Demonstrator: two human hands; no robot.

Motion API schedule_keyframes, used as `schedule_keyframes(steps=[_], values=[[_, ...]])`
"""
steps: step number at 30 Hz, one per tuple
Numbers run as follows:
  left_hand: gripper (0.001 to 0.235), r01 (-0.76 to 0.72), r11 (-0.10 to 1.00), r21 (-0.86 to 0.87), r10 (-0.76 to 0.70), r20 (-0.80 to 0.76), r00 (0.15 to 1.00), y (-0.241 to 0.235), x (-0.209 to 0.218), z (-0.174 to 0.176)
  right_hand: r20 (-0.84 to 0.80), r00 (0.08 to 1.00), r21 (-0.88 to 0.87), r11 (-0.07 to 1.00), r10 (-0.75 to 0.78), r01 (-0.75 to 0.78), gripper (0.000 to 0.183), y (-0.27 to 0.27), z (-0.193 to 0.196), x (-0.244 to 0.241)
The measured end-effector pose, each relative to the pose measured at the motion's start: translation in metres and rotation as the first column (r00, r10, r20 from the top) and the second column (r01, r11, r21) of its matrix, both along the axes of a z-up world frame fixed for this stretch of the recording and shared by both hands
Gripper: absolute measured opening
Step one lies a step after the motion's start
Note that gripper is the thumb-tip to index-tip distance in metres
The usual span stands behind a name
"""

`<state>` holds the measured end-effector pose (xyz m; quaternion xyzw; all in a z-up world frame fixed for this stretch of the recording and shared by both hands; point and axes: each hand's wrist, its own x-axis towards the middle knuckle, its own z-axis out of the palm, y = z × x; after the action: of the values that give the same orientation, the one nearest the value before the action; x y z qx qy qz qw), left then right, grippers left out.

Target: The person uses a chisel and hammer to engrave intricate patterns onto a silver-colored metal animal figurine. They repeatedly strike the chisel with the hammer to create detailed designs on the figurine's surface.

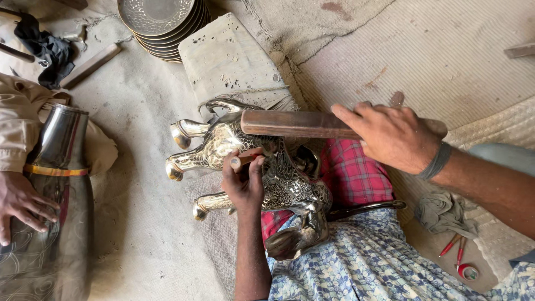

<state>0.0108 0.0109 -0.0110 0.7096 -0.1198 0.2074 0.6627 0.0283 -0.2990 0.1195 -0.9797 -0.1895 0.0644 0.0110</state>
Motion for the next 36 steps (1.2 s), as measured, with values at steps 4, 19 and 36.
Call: schedule_keyframes(steps=[4, 19, 36], values=[[0.051, 0.011, 1.0, -0.016, -0.011, -0.003, 1.0, 0.001, 0.003, 0.003, 0.185, 0.972, 0.276, 0.941, 0.148, -0.196, 0.077, 0.013, 0.024, 0.018], [0.052, -0.019, 0.999, 0.034, 0.017, 0.045, 0.999, 0.004, 0.005, 0.002, 0.337, 0.861, -0.01, 0.916, 0.381, -0.402, 0.057, 0.036, 0.096, 0.028], [0.027, -0.069, 0.995, 0.079, 0.072, -0.028, 0.997, 0.012, 0.001, -0.014, 0.289, 0.877, -0.215, 0.919, 0.383, -0.33, 0.055, 0.039, 0.097, 0.016]])
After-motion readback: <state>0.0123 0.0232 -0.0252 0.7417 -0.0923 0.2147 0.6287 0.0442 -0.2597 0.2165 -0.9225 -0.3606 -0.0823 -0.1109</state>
